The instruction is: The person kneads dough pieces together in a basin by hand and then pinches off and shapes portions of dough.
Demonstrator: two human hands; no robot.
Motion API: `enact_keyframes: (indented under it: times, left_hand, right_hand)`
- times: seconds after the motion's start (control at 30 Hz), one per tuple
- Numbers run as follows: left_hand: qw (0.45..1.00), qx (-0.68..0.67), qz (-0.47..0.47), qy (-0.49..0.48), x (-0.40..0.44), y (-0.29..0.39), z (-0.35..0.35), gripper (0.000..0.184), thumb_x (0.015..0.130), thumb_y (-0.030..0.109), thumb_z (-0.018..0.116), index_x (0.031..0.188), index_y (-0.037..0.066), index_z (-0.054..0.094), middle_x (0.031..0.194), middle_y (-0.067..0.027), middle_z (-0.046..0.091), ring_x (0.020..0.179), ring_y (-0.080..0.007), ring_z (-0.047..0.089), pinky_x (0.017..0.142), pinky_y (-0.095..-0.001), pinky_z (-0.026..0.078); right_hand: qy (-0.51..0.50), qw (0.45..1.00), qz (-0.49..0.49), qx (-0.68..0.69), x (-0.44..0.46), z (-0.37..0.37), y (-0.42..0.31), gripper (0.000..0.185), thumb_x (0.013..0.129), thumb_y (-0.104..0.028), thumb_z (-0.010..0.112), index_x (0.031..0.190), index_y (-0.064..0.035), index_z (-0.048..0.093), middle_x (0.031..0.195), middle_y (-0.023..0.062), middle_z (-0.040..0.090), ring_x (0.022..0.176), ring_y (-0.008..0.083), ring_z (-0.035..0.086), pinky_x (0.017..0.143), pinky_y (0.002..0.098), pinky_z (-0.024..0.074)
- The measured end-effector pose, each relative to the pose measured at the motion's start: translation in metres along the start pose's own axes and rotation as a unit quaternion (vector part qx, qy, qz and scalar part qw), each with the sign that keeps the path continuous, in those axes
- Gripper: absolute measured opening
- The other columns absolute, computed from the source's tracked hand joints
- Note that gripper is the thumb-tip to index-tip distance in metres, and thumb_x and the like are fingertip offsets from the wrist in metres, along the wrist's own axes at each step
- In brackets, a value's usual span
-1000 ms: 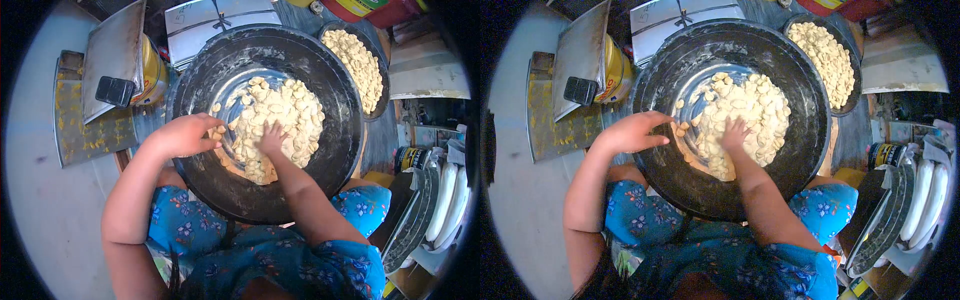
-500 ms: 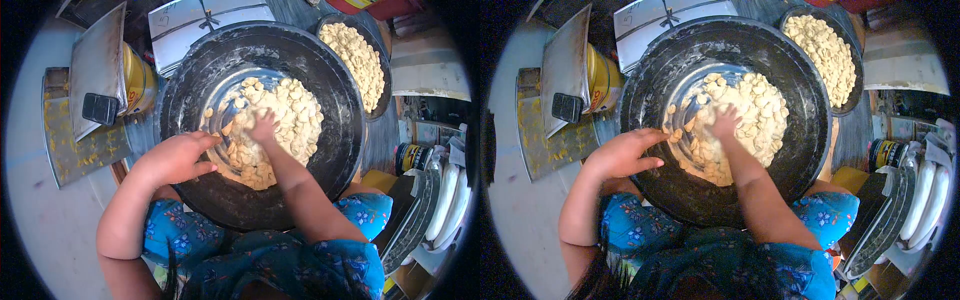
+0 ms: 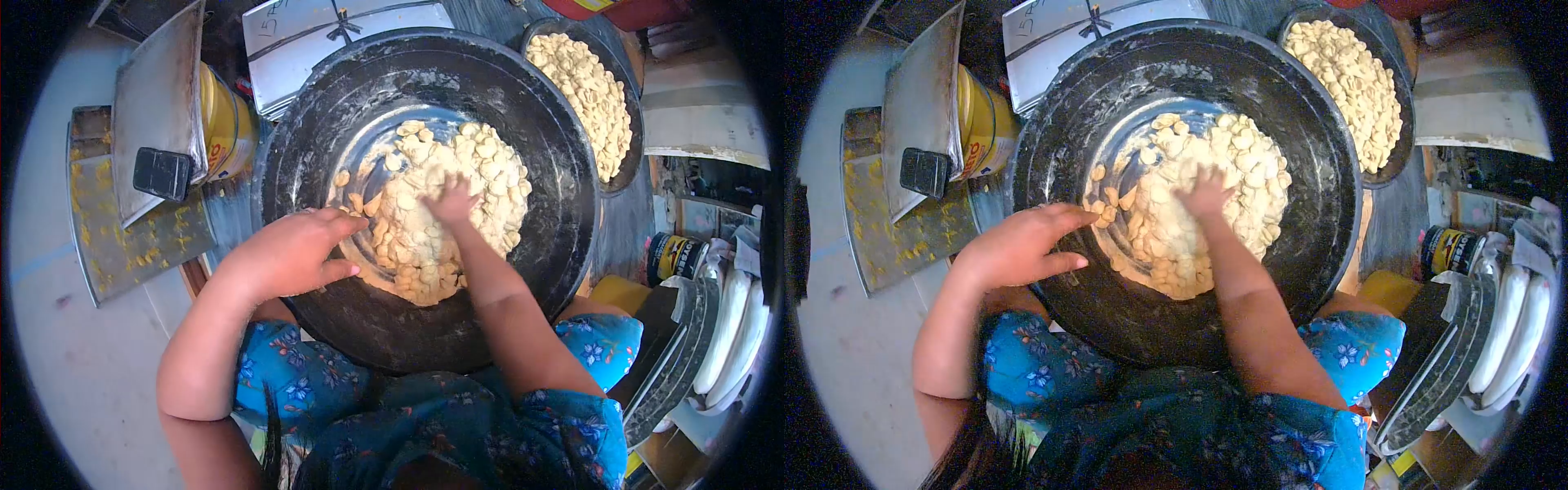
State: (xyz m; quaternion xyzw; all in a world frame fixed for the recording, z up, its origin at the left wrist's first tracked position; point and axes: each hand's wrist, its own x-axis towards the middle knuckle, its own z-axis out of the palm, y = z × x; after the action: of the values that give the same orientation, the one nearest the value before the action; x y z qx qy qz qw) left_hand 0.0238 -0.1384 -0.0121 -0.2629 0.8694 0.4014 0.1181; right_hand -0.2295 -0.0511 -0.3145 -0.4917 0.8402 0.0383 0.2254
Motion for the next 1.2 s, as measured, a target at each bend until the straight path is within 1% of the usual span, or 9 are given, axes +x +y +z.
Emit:
enact_keyframes:
  times: [0.13, 0.17, 0.27, 0.4, 0.5, 0.67, 0.83, 0.93, 1.2]
  left_hand:
    - [0.998, 0.002, -0.04, -0.041, 0.005, 0.006, -0.013, 0.055, 0.083, 0.031, 0.062, 0.127, 0.002, 0.046, 0.123, -0.0206, 0.051, 0.114, -0.0375, 0.049, 0.098, -0.0409, 0.04]
    - [0.999, 0.004, -0.038, -0.037, 0.006, 0.004, -0.014, 0.055, 0.083, 0.03, 0.062, 0.127, 0.002, 0.046, 0.123, -0.0207, 0.051, 0.114, -0.0375, 0.049, 0.098, -0.0408, 0.04]
    - [0.999, 0.013, -0.038, -0.028, 0.005, 0.006, -0.018, 0.055, 0.083, 0.029, 0.062, 0.128, 0.003, 0.046, 0.123, -0.0206, 0.051, 0.114, -0.0372, 0.049, 0.097, -0.0407, 0.041]
    - [0.999, 0.006, -0.035, -0.036, 0.001, 0.007, -0.015, 0.055, 0.082, 0.028, 0.063, 0.128, 0.004, 0.046, 0.123, -0.0202, 0.051, 0.114, -0.0367, 0.049, 0.097, -0.0407, 0.041]
    - [0.998, -0.003, -0.041, -0.043, 0.002, 0.012, -0.013, 0.055, 0.082, 0.029, 0.063, 0.128, 0.003, 0.046, 0.124, -0.02, 0.051, 0.113, -0.037, 0.05, 0.096, -0.041, 0.041]
    - [0.999, 0.006, -0.027, -0.02, 0.005, 0.007, -0.014, 0.054, 0.082, 0.029, 0.064, 0.126, 0.003, 0.047, 0.122, -0.0202, 0.052, 0.112, -0.0375, 0.05, 0.096, -0.0405, 0.041]
    - [0.999, 0.021, -0.023, -0.012, 0.009, 0.001, -0.017, 0.053, 0.082, 0.03, 0.063, 0.125, 0.002, 0.048, 0.12, -0.0206, 0.053, 0.111, -0.0374, 0.051, 0.095, -0.0401, 0.042]
    - [1.0, 0.02, -0.015, -0.017, 0.009, 0.004, -0.013, 0.053, 0.082, 0.03, 0.063, 0.125, 0.002, 0.048, 0.12, -0.0209, 0.053, 0.111, -0.0374, 0.051, 0.095, -0.0403, 0.041]
    - [0.998, 0.035, -0.041, -0.035, 0.014, 0.005, -0.012, 0.055, 0.083, 0.031, 0.062, 0.128, 0.003, 0.046, 0.12, -0.0204, 0.053, 0.111, -0.0372, 0.05, 0.096, -0.0406, 0.041]
  right_hand:
    - [-0.075, 0.946, -0.259, -0.178, -0.078, 0.038, -0.03, 0.048, 0.082, -0.033, 0.056, 0.125, -0.0138, 0.05, 0.131, 0.0169, 0.043, 0.126, 0.0328, 0.037, 0.103, 0.0657, 0.0208]
    - [-0.012, 0.903, -0.378, -0.204, -0.092, 0.086, -0.013, 0.043, 0.081, -0.032, 0.057, 0.121, -0.0148, 0.054, 0.127, 0.0148, 0.046, 0.118, 0.0308, 0.042, 0.102, 0.0623, 0.0242]
    - [-0.149, 0.885, -0.434, -0.072, -0.107, 0.088, 0.02, 0.049, 0.079, -0.037, 0.059, 0.122, -0.0149, 0.052, 0.128, 0.0147, 0.046, 0.117, 0.0309, 0.042, 0.102, 0.0573, 0.0259]
    - [-0.005, 0.965, -0.229, -0.125, -0.052, 0.027, 0.041, 0.073, 0.077, -0.049, 0.063, 0.137, -0.0162, 0.037, 0.141, 0.0169, 0.033, 0.127, 0.0346, 0.033, 0.106, 0.0509, 0.0237]
    - [0.06, 0.995, -0.075, 0.007, -0.035, 0.002, 0.04, 0.073, 0.08, -0.043, 0.062, 0.137, -0.0078, 0.034, 0.138, 0.0213, 0.034, 0.127, 0.0366, 0.032, 0.106, 0.053, 0.0225]
    - [0.074, 0.986, -0.151, -0.012, -0.085, 0.059, 0.033, 0.046, 0.079, -0.024, 0.059, 0.12, -0.0066, 0.048, 0.118, 0.0156, 0.048, 0.113, 0.0315, 0.043, 0.096, 0.0469, 0.0333]
    - [-0.002, 0.985, -0.172, -0.027, -0.084, 0.024, 0.047, 0.059, 0.073, -0.035, 0.067, 0.124, -0.0134, 0.046, 0.117, 0.0148, 0.048, 0.111, 0.0295, 0.043, 0.094, 0.0423, 0.0338]
    - [0.081, 0.994, -0.032, -0.058, -0.072, 0.021, 0.043, 0.076, 0.072, -0.046, 0.068, 0.134, -0.0141, 0.038, 0.124, 0.0154, 0.042, 0.116, 0.0295, 0.041, 0.098, 0.0506, 0.0312]
    - [-0.098, 0.98, -0.171, -0.033, -0.102, 0.064, 0.007, 0.06, 0.076, -0.017, 0.06, 0.133, -0.0243, 0.04, 0.131, 0.0148, 0.04, 0.124, 0.0318, 0.036, 0.1, 0.0586, 0.0272]
